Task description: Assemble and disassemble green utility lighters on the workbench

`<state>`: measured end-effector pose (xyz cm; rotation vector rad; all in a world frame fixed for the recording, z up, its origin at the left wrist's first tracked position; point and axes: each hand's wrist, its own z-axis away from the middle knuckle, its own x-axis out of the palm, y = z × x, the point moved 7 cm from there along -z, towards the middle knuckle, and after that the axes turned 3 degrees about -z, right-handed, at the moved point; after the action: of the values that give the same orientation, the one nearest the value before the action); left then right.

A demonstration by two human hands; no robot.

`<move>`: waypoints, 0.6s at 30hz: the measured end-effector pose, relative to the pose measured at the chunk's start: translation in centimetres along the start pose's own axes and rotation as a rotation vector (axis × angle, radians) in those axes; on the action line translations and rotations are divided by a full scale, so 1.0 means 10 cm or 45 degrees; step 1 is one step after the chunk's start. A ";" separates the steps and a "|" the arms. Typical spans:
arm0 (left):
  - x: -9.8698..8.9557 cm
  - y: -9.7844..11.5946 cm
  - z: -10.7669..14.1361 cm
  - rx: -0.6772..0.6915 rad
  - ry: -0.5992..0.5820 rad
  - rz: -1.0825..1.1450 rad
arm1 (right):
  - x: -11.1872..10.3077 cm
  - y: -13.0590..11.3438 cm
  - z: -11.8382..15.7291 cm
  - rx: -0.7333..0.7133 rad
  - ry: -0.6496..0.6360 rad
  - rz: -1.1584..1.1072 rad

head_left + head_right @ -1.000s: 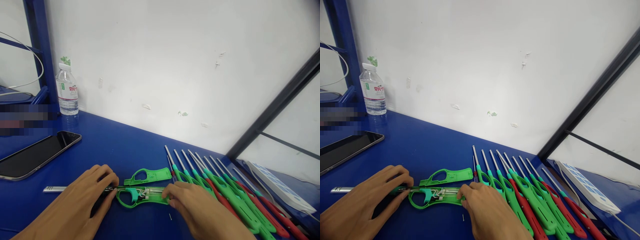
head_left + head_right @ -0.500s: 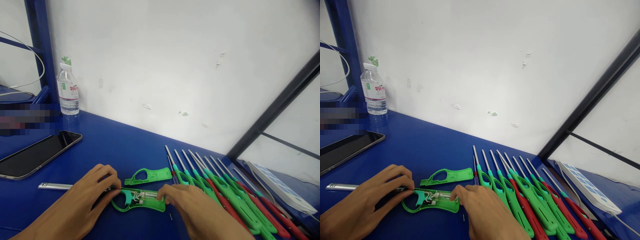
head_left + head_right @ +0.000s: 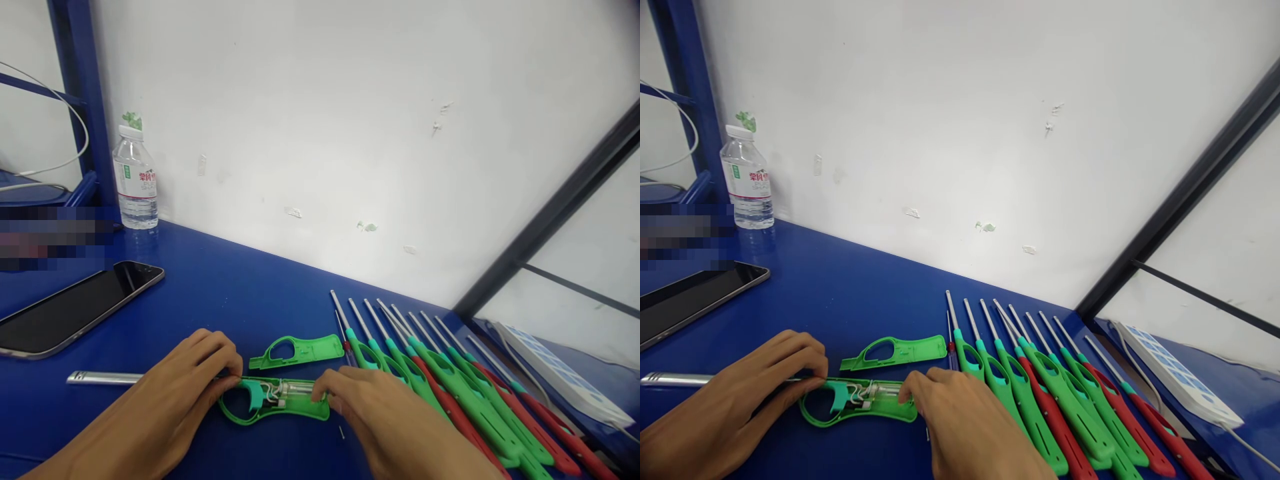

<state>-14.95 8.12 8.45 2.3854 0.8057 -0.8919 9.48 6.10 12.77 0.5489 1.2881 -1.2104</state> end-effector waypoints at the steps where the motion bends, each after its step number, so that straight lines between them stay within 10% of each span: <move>1: -0.01 0.01 -0.01 -0.002 0.001 0.005 | 0.00 0.00 0.01 0.012 -0.005 0.000; 18: -0.07 0.06 -0.01 -0.065 0.099 0.031 | -0.01 -0.04 0.04 0.015 0.031 0.040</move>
<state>-14.98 7.50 9.10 2.3930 0.8176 -0.7643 9.31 5.65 13.05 0.5924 1.2893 -1.1892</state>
